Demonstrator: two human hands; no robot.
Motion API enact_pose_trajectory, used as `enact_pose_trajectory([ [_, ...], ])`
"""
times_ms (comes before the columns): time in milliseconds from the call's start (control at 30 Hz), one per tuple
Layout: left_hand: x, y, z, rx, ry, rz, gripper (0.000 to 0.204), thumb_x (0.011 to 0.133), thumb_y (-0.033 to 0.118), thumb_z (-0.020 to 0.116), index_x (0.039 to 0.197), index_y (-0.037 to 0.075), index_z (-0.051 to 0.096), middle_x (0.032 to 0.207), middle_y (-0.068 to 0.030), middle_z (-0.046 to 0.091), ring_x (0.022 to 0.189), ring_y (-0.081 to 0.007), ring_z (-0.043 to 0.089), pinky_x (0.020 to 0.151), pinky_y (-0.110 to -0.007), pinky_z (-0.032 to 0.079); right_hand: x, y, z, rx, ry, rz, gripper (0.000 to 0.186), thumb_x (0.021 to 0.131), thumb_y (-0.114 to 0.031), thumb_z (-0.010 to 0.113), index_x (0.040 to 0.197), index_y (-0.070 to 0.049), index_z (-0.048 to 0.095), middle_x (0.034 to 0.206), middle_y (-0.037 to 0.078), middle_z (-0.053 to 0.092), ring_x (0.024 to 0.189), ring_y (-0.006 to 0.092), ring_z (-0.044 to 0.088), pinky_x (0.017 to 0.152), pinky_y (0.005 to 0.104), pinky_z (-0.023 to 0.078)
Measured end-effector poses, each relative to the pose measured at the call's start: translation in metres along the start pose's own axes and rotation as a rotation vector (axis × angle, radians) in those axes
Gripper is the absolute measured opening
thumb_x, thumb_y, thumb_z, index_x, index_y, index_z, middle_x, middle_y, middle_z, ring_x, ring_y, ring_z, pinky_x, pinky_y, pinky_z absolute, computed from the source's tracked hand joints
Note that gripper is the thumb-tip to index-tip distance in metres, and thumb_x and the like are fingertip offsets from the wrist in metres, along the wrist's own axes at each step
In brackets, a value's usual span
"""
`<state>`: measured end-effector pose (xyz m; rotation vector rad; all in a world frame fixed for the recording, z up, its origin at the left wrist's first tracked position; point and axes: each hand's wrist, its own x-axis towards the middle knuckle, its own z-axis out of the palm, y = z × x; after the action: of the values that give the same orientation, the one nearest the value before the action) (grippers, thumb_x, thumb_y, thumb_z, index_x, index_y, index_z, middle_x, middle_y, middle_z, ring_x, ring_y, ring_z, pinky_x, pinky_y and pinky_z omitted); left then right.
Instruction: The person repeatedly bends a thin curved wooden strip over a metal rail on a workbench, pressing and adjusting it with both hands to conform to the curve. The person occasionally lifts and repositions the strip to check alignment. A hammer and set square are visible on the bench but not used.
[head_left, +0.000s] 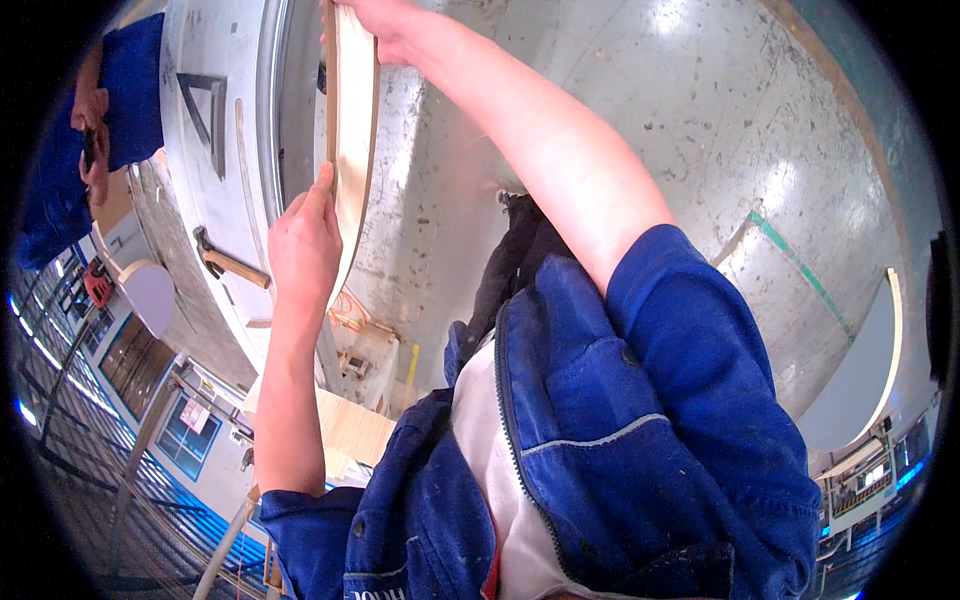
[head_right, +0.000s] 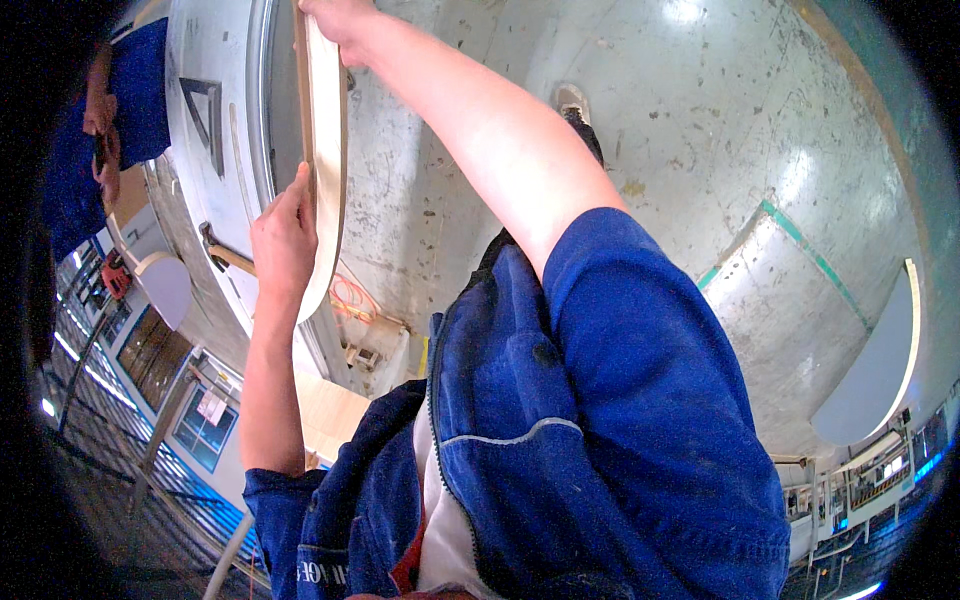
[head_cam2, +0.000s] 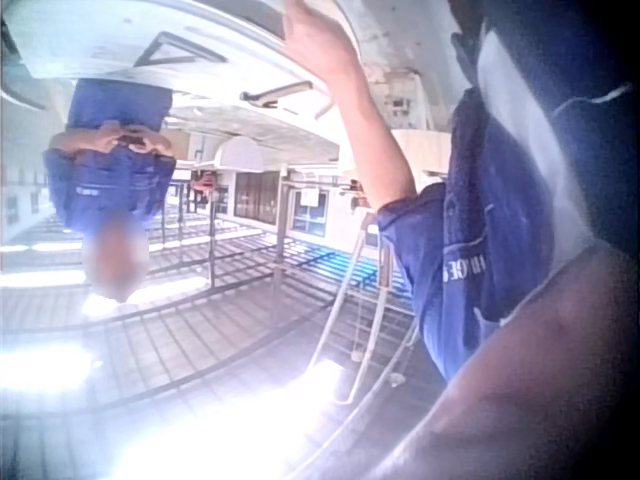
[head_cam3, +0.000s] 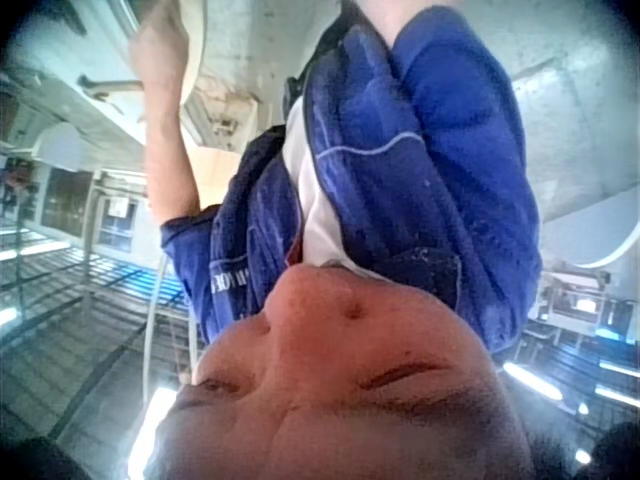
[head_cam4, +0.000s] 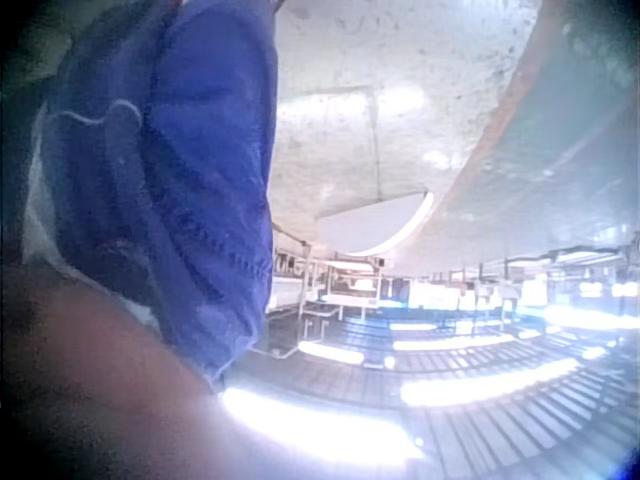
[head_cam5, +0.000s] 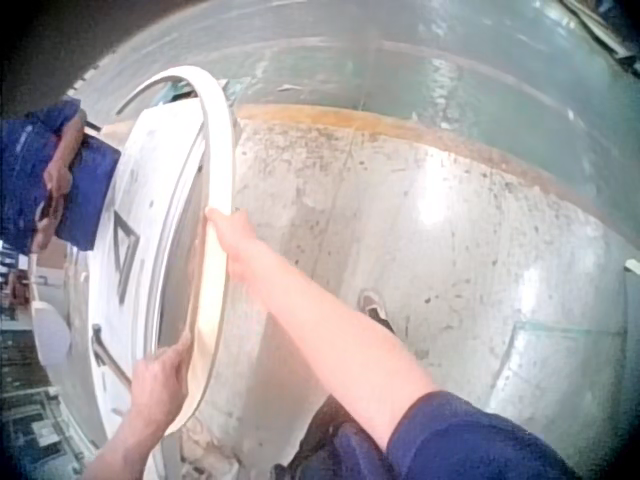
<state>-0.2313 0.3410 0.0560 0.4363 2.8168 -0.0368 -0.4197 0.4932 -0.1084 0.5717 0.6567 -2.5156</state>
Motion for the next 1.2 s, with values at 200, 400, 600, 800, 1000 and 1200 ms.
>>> enact_pose_trajectory([
  [200, -0.041, -0.020, 0.009, 0.099, -0.042, 0.034, 0.050, 0.090, 0.001, 0.065, 0.138, 0.014, 0.065, 0.076, -0.0137, 0.062, 0.063, -0.0334, 0.065, 0.059, -0.047, 0.052, 0.022, 0.010, -0.012, 0.043, -0.135, 0.062, 0.034, 0.104, -0.037, 0.056, 0.103, -0.004, 0.064, 0.080, 0.013, 0.064, 0.068, 0.0299, 0.065, 0.065, 0.0496, 0.058],
  [400, -0.070, -0.044, 0.019, 0.129, -0.051, 0.092, 0.056, 0.088, -0.001, 0.065, 0.141, 0.015, 0.062, 0.074, -0.0121, 0.061, 0.059, -0.0309, 0.063, 0.056, -0.045, 0.052, 0.026, 0.005, -0.016, 0.032, -0.156, 0.023, 0.037, 0.106, -0.039, 0.051, 0.102, -0.004, 0.063, 0.083, 0.013, 0.065, 0.073, 0.0297, 0.066, 0.070, 0.0495, 0.058],
  [600, -0.110, -0.070, 0.024, 0.227, -0.162, 0.154, 0.067, 0.083, -0.004, 0.064, 0.147, 0.012, 0.055, 0.076, -0.0098, 0.059, 0.064, -0.0279, 0.065, 0.058, -0.042, 0.055, 0.023, -0.006, -0.026, -0.042, -0.149, 0.026, 0.035, 0.107, -0.038, 0.050, 0.107, -0.006, 0.062, 0.087, 0.013, 0.065, 0.078, 0.0298, 0.067, 0.070, 0.0486, 0.059],
  [800, -0.203, -0.110, 0.037, 0.195, -0.133, -0.005, 0.070, 0.084, -0.003, 0.062, 0.152, 0.010, 0.048, 0.080, -0.0104, 0.062, 0.071, -0.0289, 0.067, 0.064, -0.042, 0.056, -0.016, -0.025, -0.006, -0.095, -0.130, 0.068, 0.029, 0.108, -0.028, 0.051, 0.118, -0.003, 0.060, 0.089, 0.011, 0.064, 0.076, 0.0271, 0.066, 0.069, 0.0438, 0.061],
  [1000, -0.273, -0.053, 0.069, -0.331, 0.138, -0.904, 0.049, 0.097, 0.007, 0.065, 0.145, 0.010, 0.060, 0.073, -0.0101, 0.062, 0.062, -0.0193, 0.060, 0.065, -0.036, 0.053, -0.027, -0.019, -0.019, -0.046, -0.047, 0.024, 0.030, 0.107, -0.026, 0.057, 0.122, 0.000, 0.059, 0.112, 0.013, 0.060, 0.109, 0.0336, 0.063, 0.097, 0.0461, 0.056],
  [1200, -0.238, 0.047, 0.096, -1.115, 0.571, -1.217, 0.043, 0.100, 0.010, 0.066, 0.142, 0.004, 0.061, 0.076, -0.0003, 0.065, 0.067, -0.0076, 0.057, 0.066, -0.025, 0.050, -0.026, -0.039, -0.030, -0.188, -0.108, 0.103, 0.031, 0.110, -0.031, 0.050, 0.124, -0.005, 0.057, 0.119, 0.013, 0.058, 0.114, 0.0369, 0.060, 0.109, 0.0539, 0.046],
])
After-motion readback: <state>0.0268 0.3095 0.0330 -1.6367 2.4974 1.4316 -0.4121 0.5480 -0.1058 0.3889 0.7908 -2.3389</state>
